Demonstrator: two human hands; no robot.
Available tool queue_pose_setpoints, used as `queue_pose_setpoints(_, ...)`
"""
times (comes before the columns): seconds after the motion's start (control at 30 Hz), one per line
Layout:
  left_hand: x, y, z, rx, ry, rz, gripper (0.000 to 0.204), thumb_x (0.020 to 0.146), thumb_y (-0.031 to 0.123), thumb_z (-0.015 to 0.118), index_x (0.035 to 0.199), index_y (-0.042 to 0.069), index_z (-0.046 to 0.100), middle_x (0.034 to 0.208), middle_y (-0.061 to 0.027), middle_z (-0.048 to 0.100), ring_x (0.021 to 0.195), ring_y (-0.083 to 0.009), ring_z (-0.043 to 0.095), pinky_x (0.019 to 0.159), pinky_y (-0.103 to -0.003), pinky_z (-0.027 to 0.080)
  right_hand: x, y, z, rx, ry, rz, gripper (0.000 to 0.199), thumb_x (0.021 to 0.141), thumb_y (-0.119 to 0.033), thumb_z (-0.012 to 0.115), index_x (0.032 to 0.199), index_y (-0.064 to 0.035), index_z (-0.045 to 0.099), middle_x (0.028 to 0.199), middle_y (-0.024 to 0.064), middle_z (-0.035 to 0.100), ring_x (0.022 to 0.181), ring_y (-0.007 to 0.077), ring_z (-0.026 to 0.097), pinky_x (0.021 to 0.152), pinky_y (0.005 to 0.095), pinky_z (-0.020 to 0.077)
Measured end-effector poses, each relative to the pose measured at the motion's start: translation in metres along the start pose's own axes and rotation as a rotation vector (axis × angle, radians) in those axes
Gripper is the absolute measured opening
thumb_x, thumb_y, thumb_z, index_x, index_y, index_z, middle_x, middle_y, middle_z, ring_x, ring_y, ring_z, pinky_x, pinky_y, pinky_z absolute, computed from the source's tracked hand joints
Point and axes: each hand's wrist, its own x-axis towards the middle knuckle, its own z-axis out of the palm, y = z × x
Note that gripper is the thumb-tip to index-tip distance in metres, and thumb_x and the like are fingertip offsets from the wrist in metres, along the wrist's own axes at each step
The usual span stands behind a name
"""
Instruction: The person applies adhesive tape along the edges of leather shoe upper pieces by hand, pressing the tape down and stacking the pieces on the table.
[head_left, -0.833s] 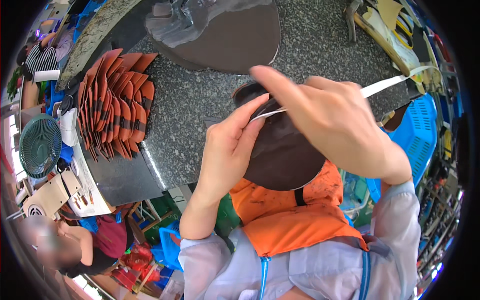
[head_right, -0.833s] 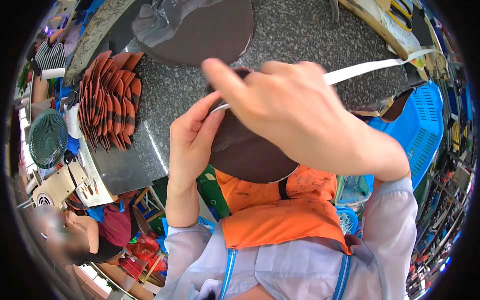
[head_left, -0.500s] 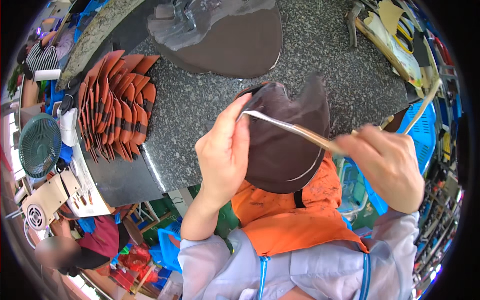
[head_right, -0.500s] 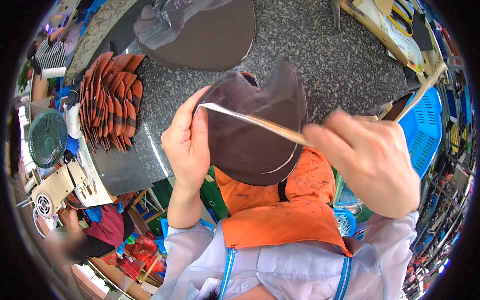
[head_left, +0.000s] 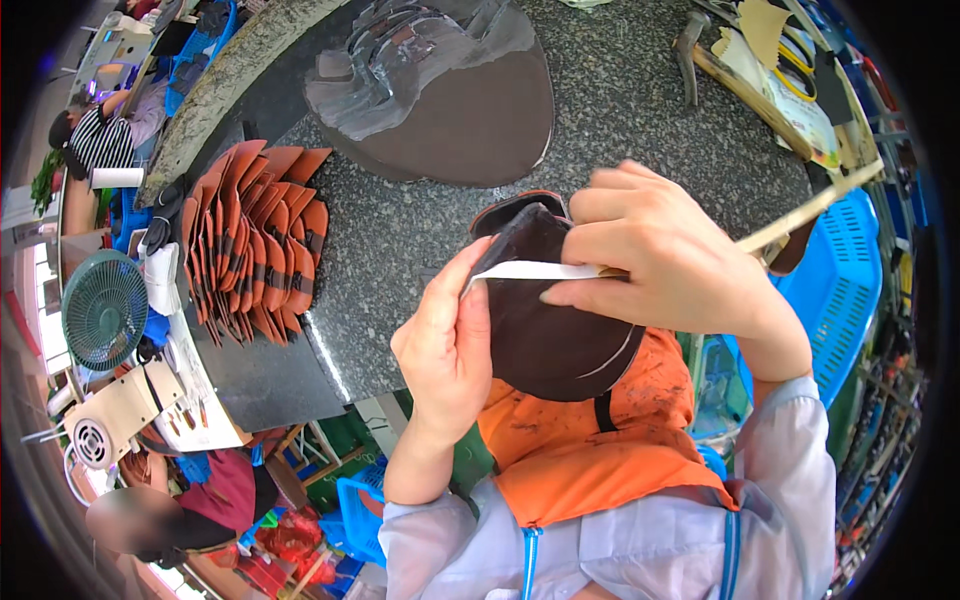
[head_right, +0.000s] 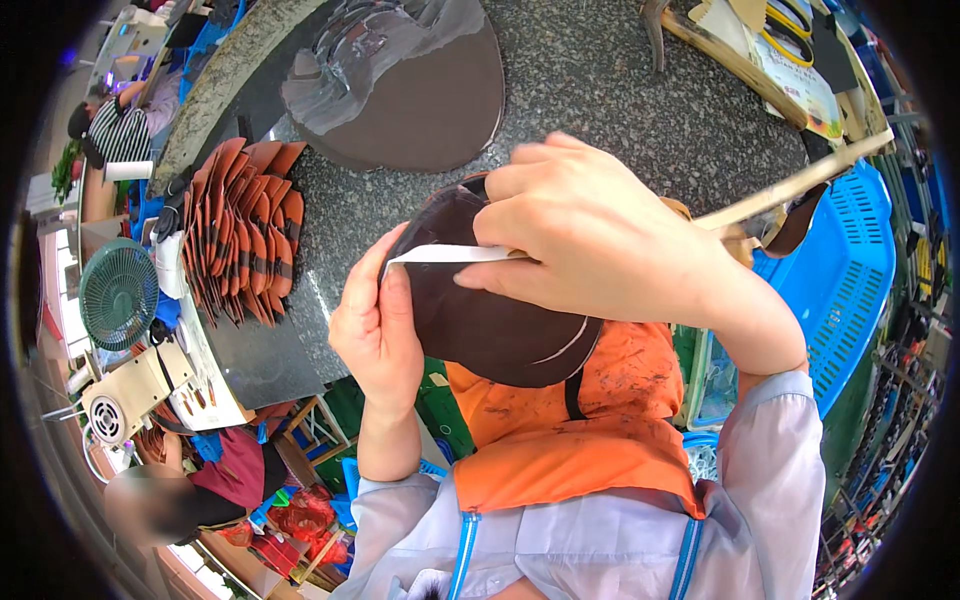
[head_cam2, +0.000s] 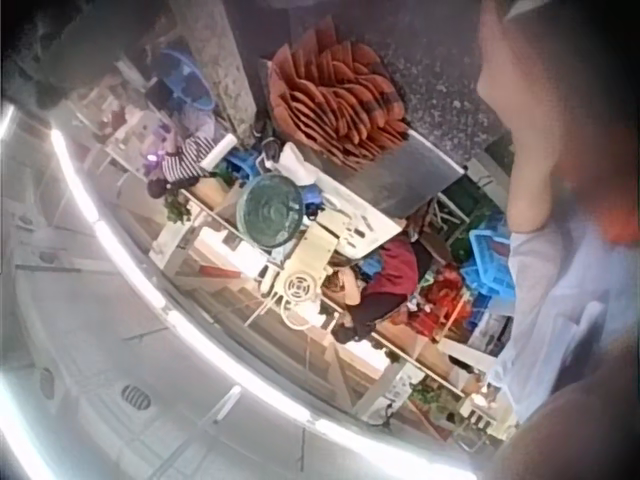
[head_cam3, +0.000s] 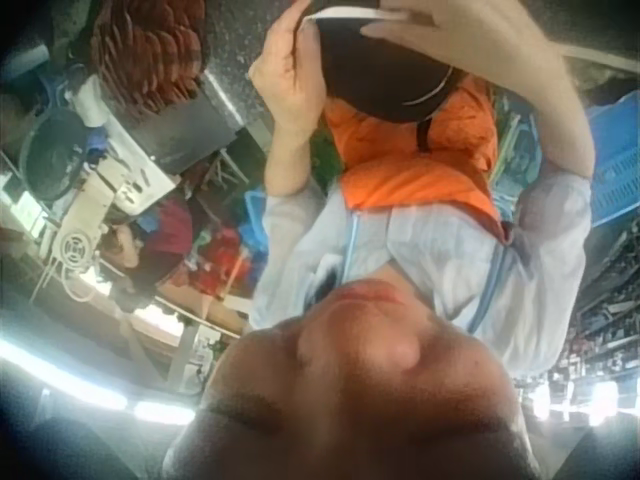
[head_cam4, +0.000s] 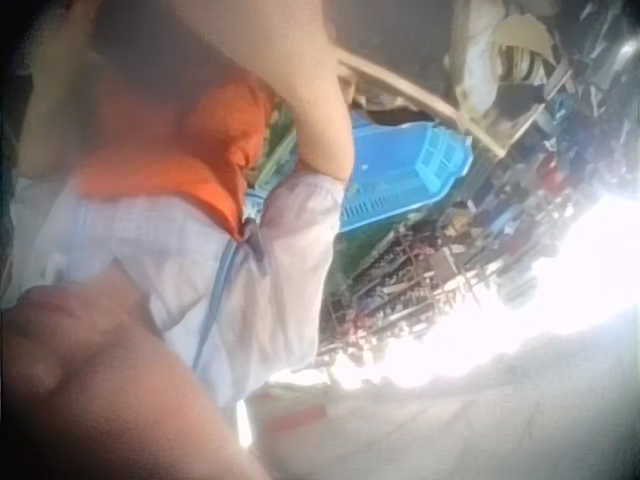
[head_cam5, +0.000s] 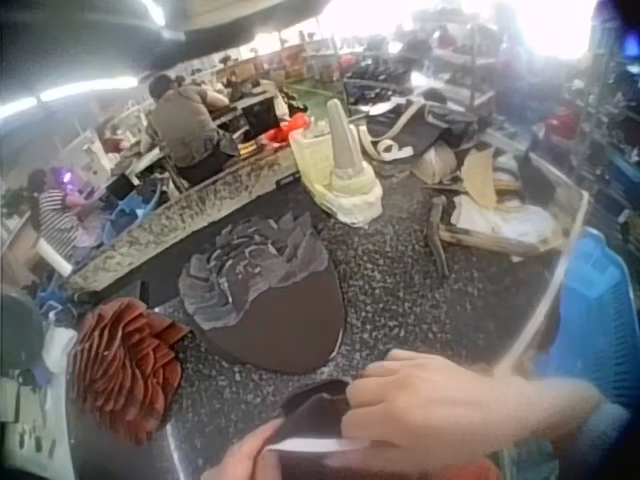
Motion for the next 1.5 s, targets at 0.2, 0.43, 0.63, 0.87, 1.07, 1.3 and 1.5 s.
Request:
queue_pose_setpoints(0.2, -0.002, -0.002, 0.0, -0.03, -0.019, -0.074, 0.027, 0.103, 0.008, 0.057, 0.126, -0.004, 0.067, 0.117, -0.011, 0.071, 0.107, -0.0142, 0.065, 0.097, -0.028, 0.048, 0.003, 0.003, 0.019, -0.245, 0.284, 0.059, 0.033, 0.092, -0.03, 0.069, 0.071, -0.0069, 0.059, 0.064, 0.0066, 0.056, 0.058, 0.03, 0.064, 0.05, 0.0422, 0.0498)
queue_pose_setpoints(0.43, -0.002, 0.001, 0.005, 0.214, -0.026, 0.367, 0.028, 0.092, -0.003, 0.062, 0.118, -0.009, 0.069, 0.111, -0.0212, 0.074, 0.096, -0.0277, 0.076, 0.081, -0.034, 0.06, 0.009, 0.006, 0.041, -0.461, 0.297, 0.056, 0.026, 0.088, -0.025, 0.07, 0.073, -0.0086, 0.059, 0.064, 0.0052, 0.057, 0.057, 0.0241, 0.066, 0.046, 0.0367, 0.049)
queue_pose_setpoints(0.63, -0.017, -0.001, 0.003, 0.241, -0.076, 0.672, 0.033, 0.079, 0.002, 0.071, 0.111, 0.003, 0.075, 0.112, -0.0181, 0.066, 0.092, -0.0326, 0.072, 0.075, -0.035, 0.064, 0.001, 0.001, -0.005, 0.175, 0.072, -0.022, 0.03, 0.094, -0.019, 0.065, 0.117, 0.0, 0.064, 0.097, 0.0148, 0.07, 0.086, 0.0292, 0.071, 0.076, 0.0388, 0.0559)
queue_pose_setpoints(0.87, -0.022, -0.03, 0.039, 0.758, 0.053, 0.663, 0.033, 0.085, 0.012, 0.068, 0.118, 0.012, 0.072, 0.127, -0.0094, 0.057, 0.111, -0.0311, 0.056, 0.093, -0.041, 0.048, 0.033, 0.042, 0.048, 0.156, 0.074, 0.022, 0.024, 0.086, -0.012, 0.068, 0.107, -0.0004, 0.066, 0.098, 0.0202, 0.068, 0.096, 0.0409, 0.067, 0.082, 0.0462, 0.0542)
queue_pose_setpoints(1.07, -0.022, -0.028, 0.037, 0.805, -0.209, 0.528, 0.035, 0.081, 0.013, 0.062, 0.114, 0.007, 0.072, 0.134, -0.012, 0.06, 0.117, -0.035, 0.057, 0.094, -0.043, 0.047, 0.02, 0.031, 0.052, -0.075, 0.281, -0.249, 0.021, 0.074, -0.009, 0.068, 0.091, -0.0031, 0.057, 0.094, 0.0099, 0.063, 0.083, 0.0328, 0.065, 0.071, 0.0422, 0.0547)
queue_pose_setpoints(1.3, -0.019, -0.017, 0.027, 0.775, -0.44, 0.378, 0.029, 0.082, 0.014, 0.062, 0.108, 0.005, 0.073, 0.132, -0.01, 0.061, 0.122, -0.0358, 0.054, 0.105, -0.049, 0.043, 0.017, 0.023, 0.057, -0.044, 0.223, -0.106, 0.021, 0.073, -0.013, 0.07, 0.089, -0.0054, 0.059, 0.086, 0.0087, 0.059, 0.078, 0.0302, 0.065, 0.066, 0.0414, 0.0554)
queue_pose_setpoints(1.5, -0.034, -0.038, 0.029, 0.594, -0.285, 0.424, 0.02, 0.088, 0.009, 0.065, 0.107, 0.006, 0.072, 0.121, -0.0119, 0.066, 0.123, -0.0377, 0.057, 0.106, -0.06, 0.041, -0.013, 0.011, 0.061, -0.135, 0.162, -0.269, 0.023, 0.072, -0.008, 0.069, 0.09, 0.0052, 0.062, 0.113, 0.0223, 0.068, 0.104, 0.0387, 0.07, 0.089, 0.0469, 0.0608)
